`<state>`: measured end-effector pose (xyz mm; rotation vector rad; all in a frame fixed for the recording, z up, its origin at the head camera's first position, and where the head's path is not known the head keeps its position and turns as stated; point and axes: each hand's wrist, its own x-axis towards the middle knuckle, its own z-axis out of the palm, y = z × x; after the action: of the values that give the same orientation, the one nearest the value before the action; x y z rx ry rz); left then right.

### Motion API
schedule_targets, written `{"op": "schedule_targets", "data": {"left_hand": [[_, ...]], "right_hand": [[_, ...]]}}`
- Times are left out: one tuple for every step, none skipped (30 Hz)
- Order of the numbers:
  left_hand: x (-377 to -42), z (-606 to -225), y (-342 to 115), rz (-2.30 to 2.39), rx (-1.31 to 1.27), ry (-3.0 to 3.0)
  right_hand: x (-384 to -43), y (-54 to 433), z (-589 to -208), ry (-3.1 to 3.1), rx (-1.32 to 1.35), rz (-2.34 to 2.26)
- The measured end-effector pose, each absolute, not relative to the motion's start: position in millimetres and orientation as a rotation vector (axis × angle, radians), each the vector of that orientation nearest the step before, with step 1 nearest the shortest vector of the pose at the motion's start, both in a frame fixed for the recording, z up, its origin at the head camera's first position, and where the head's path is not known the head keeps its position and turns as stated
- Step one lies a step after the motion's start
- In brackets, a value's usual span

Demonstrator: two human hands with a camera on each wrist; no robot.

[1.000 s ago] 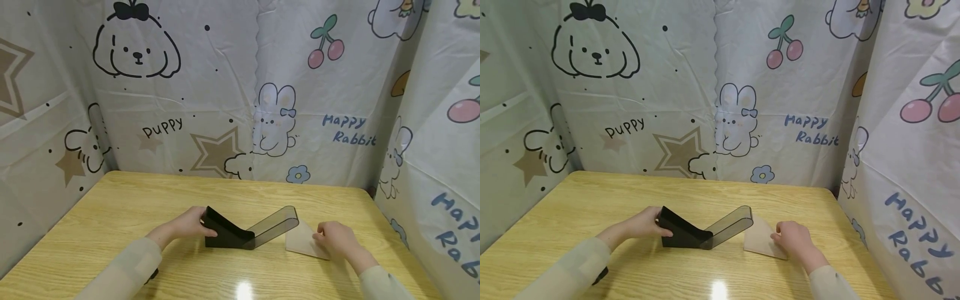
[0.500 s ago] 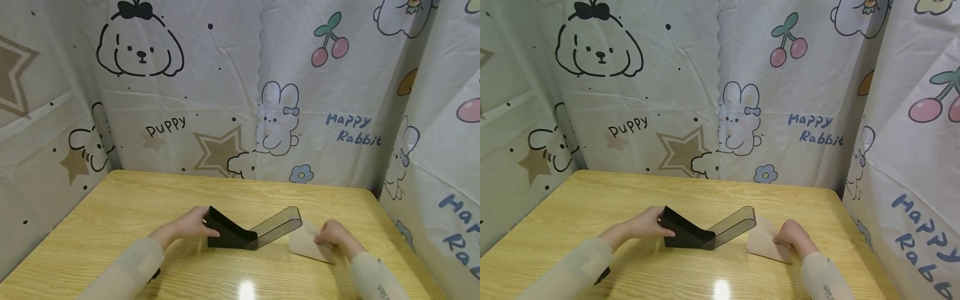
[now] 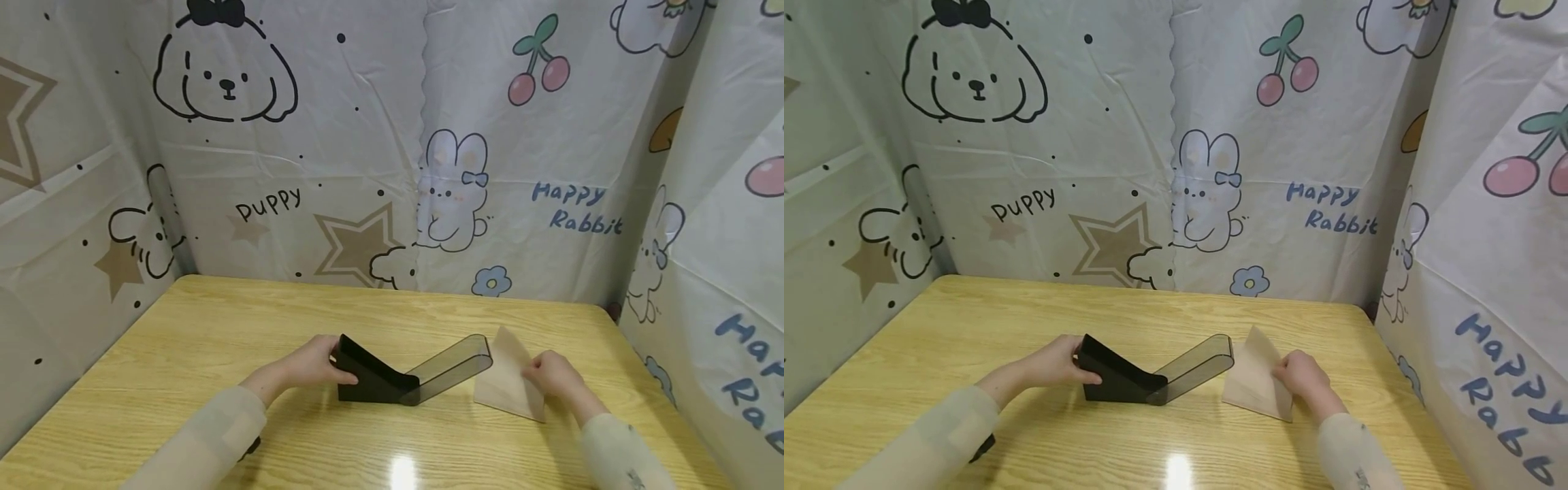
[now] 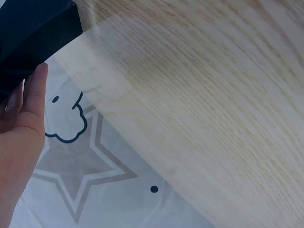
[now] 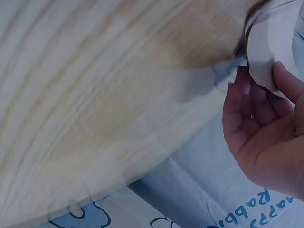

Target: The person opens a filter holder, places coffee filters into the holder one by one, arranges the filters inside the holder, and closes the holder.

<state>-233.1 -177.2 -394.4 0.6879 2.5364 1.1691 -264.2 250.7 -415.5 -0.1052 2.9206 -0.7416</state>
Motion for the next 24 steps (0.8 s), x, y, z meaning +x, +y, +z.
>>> {"op": "schedule_targets", "data": {"left_hand": [[-233,-395,-177,1.171,0.688,2.534],[-233,-395,-178,1.171,0.686,2.535],[-233,-395,-178,1.171,0.679,2.536],[-233,-395,-178,1.169,0.685,2.54],[-233,-395,-178,1.169,0.684,2.541],[-233,-395,-178,1.168,0.682,2.543],[-234,-395,-178,1.167,0.682,2.545],[-234,-395,-179,1.164,0.685,2.548],[-234,-395,-179,1.161,0.686,2.55],[-234,-395,-179,1.161,0.691,2.549],[-234,-395,-179,1.162,0.687,2.549],[-234,-395,-179,1.16,0.69,2.551],[-234,-395,-179,1.159,0.694,2.552],[-234,-395,-179,1.16,0.694,2.552],[-234,-395,-180,1.163,0.693,2.551],[-233,-395,-180,1.166,0.693,2.549],[-233,-395,-180,1.17,0.692,2.546],[-233,-395,-180,1.175,0.685,2.541],[-233,-395,-180,1.177,0.679,2.538],[-233,-395,-179,1.183,0.675,2.533],[-233,-394,-179,1.189,0.672,2.527],[-234,-394,-178,1.188,0.67,2.526],[-234,-395,-178,1.186,0.669,2.524],[-235,-395,-177,1.184,0.669,2.523]], "right_hand": [[-264,252,-414,2.923,-0.114,-0.765],[-264,253,-412,2.927,-0.12,-0.785],[-264,254,-410,2.931,-0.122,-0.806],[-264,255,-408,2.938,-0.13,-0.836],[-264,257,-405,2.936,-0.125,-0.863],[-264,259,-402,2.928,-0.122,-0.897],[-264,261,-399,2.918,-0.123,-0.923],[-264,263,-395,2.904,-0.123,-0.942],[-264,265,-391,2.89,-0.128,-0.956],[-265,267,-387,2.875,-0.133,-0.974],[-265,269,-382,2.862,-0.131,-0.982],[-266,271,-377,2.858,-0.135,-0.989],[-266,272,-372,2.854,-0.135,-1.0],[-267,272,-365,2.845,-0.135,-1.017],[-266,272,-358,2.847,-0.131,-1.026],[-266,273,-351,2.853,-0.129,-1.03],[-265,272,-343,2.861,-0.126,-1.038],[-264,271,-334,2.87,-0.12,-1.039],[-263,269,-326,2.881,-0.116,-1.047],[-261,268,-317,2.899,-0.111,-1.041],[-260,266,-310,2.924,-0.104,-1.029],[-258,265,-302,2.943,-0.106,-1.021],[-257,262,-295,2.959,-0.108,-1.027],[-256,259,-288,2.97,-0.112,-1.033]]}}
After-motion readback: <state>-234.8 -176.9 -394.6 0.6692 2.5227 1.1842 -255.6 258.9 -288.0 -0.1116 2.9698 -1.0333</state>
